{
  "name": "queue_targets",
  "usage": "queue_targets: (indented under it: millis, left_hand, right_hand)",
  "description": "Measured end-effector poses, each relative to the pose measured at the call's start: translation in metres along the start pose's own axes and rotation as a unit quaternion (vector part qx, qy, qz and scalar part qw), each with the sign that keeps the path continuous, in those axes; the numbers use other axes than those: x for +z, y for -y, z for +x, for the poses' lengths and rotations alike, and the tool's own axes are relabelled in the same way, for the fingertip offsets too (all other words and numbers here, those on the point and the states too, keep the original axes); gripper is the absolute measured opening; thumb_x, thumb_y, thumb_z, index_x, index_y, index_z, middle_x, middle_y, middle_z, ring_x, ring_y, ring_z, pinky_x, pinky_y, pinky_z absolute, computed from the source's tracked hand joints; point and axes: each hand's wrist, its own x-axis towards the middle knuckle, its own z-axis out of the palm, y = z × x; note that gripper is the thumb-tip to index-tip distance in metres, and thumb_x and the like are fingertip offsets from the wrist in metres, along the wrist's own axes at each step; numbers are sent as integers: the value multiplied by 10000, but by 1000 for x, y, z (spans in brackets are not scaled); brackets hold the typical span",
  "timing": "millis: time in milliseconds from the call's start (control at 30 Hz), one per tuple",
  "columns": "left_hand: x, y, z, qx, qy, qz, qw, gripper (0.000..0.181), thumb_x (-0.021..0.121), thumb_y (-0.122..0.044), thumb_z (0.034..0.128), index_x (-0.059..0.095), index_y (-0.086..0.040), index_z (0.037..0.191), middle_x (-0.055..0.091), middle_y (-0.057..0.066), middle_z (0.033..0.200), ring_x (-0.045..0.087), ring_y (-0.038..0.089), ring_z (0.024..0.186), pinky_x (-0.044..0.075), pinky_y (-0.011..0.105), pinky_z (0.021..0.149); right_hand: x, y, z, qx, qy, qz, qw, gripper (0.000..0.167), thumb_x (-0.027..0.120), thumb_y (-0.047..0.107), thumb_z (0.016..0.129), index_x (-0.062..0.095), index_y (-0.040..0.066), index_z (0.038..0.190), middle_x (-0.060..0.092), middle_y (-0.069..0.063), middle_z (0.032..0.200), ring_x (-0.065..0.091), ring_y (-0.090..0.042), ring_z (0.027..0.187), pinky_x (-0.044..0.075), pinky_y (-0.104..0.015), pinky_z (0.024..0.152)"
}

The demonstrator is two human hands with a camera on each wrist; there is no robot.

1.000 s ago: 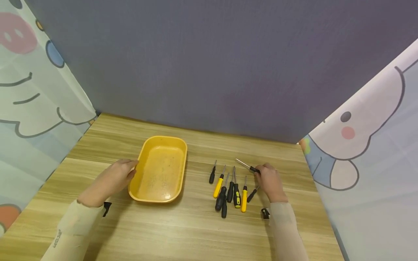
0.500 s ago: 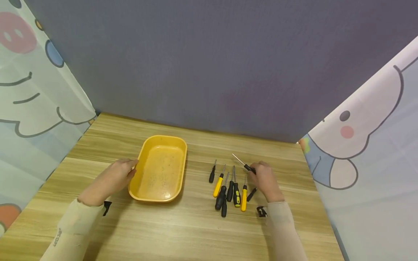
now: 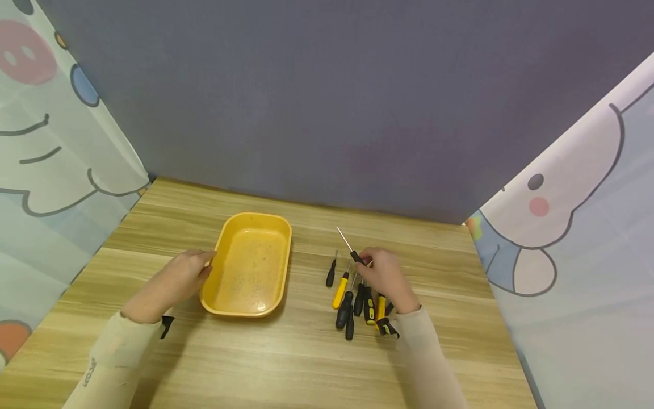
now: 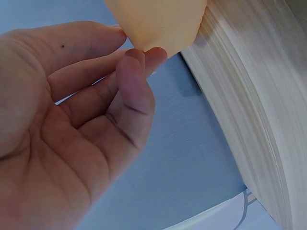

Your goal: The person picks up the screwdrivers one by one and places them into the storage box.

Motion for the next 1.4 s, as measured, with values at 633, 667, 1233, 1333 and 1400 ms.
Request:
queue_targets:
  millis: [633, 667, 1233, 1333, 1400]
  left_hand:
    - [1, 1, 2, -124, 139, -75, 9998, 106, 644, 117, 872, 635, 84, 973, 582, 84, 757, 574, 221, 688, 504, 323, 569]
    - [1, 1, 2, -132, 140, -93, 9998, 104, 642, 119, 873, 633, 87, 971, 581, 85, 756, 570, 217, 683, 502, 320, 563]
    - [0, -1, 5, -184, 244, -210, 9993, 159, 596, 131, 874, 573, -11, 807, 514, 42, 693, 507, 183, 621, 460, 310, 530]
    - [-1, -1, 5, -235, 275, -133, 9993, 143, 605, 127, 865, 571, 0, 809, 526, 60, 698, 525, 198, 628, 472, 322, 533]
    - [-2, 0, 5, -253, 291, -80, 9992, 130, 611, 121, 863, 572, 7, 816, 535, 71, 704, 541, 210, 636, 483, 332, 539]
  right_hand:
    - [35, 75, 20, 16, -101, 1482, 9889, 164, 736, 188, 912, 730, 68, 1024, 679, 6, 888, 635, -154, 773, 553, -344, 670]
    - [38, 79, 22, -13, -138, 1574, 9874, 166, 739, 186, 909, 732, 65, 1022, 684, 0, 890, 638, -161, 775, 555, -346, 673]
    - [96, 163, 61, 941, 774, 4222, 8983, 201, 735, 132, 916, 683, -32, 1021, 685, -99, 841, 646, -243, 621, 599, -474, 678]
    - [109, 176, 70, 1306, 1024, 4639, 8702, 186, 737, 116, 911, 680, -40, 994, 691, -110, 805, 625, -178, 605, 605, -388, 651]
    - [115, 183, 75, 1484, 1154, 4714, 8616, 168, 737, 111, 910, 681, -36, 971, 692, -117, 808, 624, -166, 601, 603, -351, 641]
